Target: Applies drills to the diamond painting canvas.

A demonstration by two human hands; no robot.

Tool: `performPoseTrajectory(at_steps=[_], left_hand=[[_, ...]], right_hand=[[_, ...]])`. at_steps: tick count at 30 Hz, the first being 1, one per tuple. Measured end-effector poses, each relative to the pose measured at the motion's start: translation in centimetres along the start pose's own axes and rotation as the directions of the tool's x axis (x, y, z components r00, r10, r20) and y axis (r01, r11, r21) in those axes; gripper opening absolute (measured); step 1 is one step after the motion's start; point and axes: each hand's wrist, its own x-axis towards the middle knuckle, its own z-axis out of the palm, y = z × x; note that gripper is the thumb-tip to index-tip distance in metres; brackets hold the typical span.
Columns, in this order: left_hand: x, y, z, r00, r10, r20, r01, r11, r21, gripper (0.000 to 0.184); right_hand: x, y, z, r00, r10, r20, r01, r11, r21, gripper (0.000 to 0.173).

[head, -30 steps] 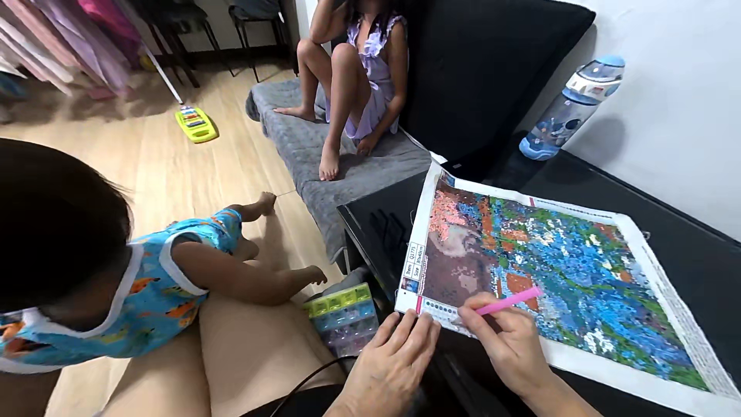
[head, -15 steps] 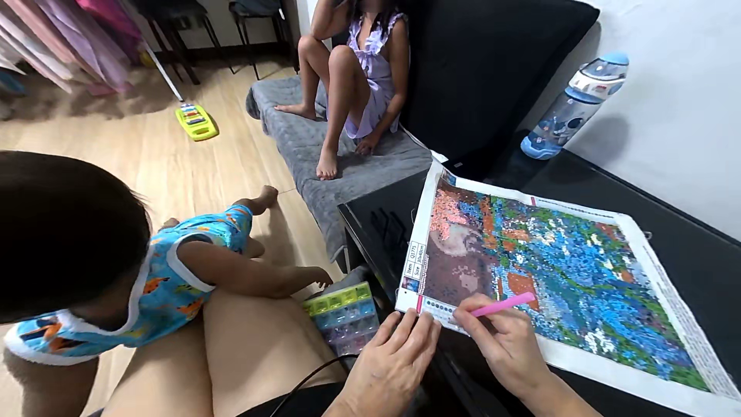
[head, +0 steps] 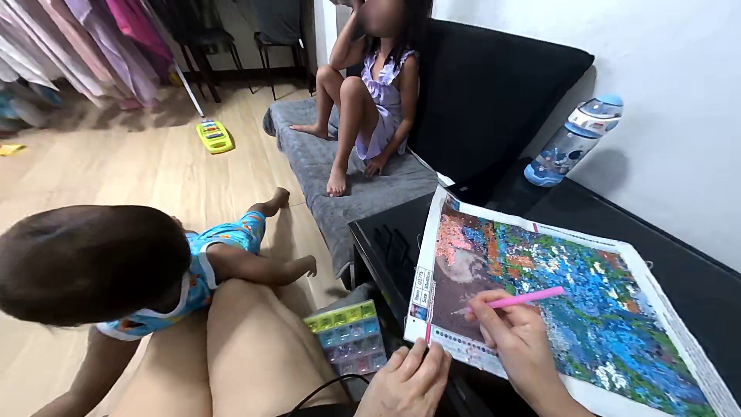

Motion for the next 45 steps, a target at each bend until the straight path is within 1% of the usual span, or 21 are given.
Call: performPoseTrajectory(at_steps=[4, 8, 11, 15, 21, 33, 37, 43, 44, 45], left_hand=[[0.0, 1.0, -0.7, 0.999, 0.015, 0.036, -0.013, 0.998, -0.059, 0.031], [-0.2, 1.6, -1.0, 0.998, 0.021, 0.051, -0.014, 0.991, -0.135, 0.031], [-0.3, 2.0, -1.0, 0.999, 0.019, 0.046, -0.01, 0.982, -0.19, 0.031], [-0.4, 1.9, -0.7, 1.0, 0.022, 0.023, -0.018, 0.985, -0.174, 0.031], [-0.4, 1.7, -0.4, 1.0, 0.026, 0.008, -0.025, 0.983, -0.18, 0.03], [-0.7, 1.6, -0.3, 0.999, 0.047, 0.007, -0.046, 0.99, -0.136, 0.032], [-0.8, 1.6, -0.3, 0.999, 0.053, 0.0, -0.052, 0.99, -0.129, 0.031], [-0.7, 1.5, -0.3, 0.998, 0.065, -0.012, -0.065, 0.992, -0.112, 0.031], [-0.7, 1.5, -0.3, 0.998, 0.066, -0.011, -0.067, 0.992, -0.107, 0.031], [-0.7, 1.5, -0.3, 0.998, 0.068, -0.008, -0.069, 0.992, -0.103, 0.031]], right_hand=[[1.7, 0.2, 0.8, 0.995, 0.098, -0.032, -0.1, 0.992, -0.077, 0.013], [2.1, 1.3, 1.5, 0.997, 0.068, -0.031, -0.072, 0.985, -0.158, 0.016], [1.8, 1.8, 1.6, 0.998, 0.054, -0.029, -0.057, 0.988, -0.145, 0.016], [1.7, 2.0, 1.7, 0.999, 0.043, -0.031, -0.047, 0.99, -0.132, 0.016], [1.6, 2.3, 1.7, 0.999, -0.018, -0.036, 0.009, 0.974, -0.226, 0.019], [1.5, 2.2, 1.8, 0.999, -0.042, -0.008, 0.037, 0.946, -0.323, 0.024], [1.4, 2.4, 1.9, 0.997, -0.078, 0.013, 0.077, 0.917, -0.392, 0.025], [1.3, 2.7, 2.2, 0.972, -0.23, 0.056, 0.227, 0.84, -0.492, 0.028], [1.3, 2.7, 2.1, 0.971, -0.23, 0.057, 0.228, 0.841, -0.49, 0.028], [1.3, 2.6, 2.0, 0.979, -0.2, 0.05, 0.2, 0.863, -0.465, 0.027]])
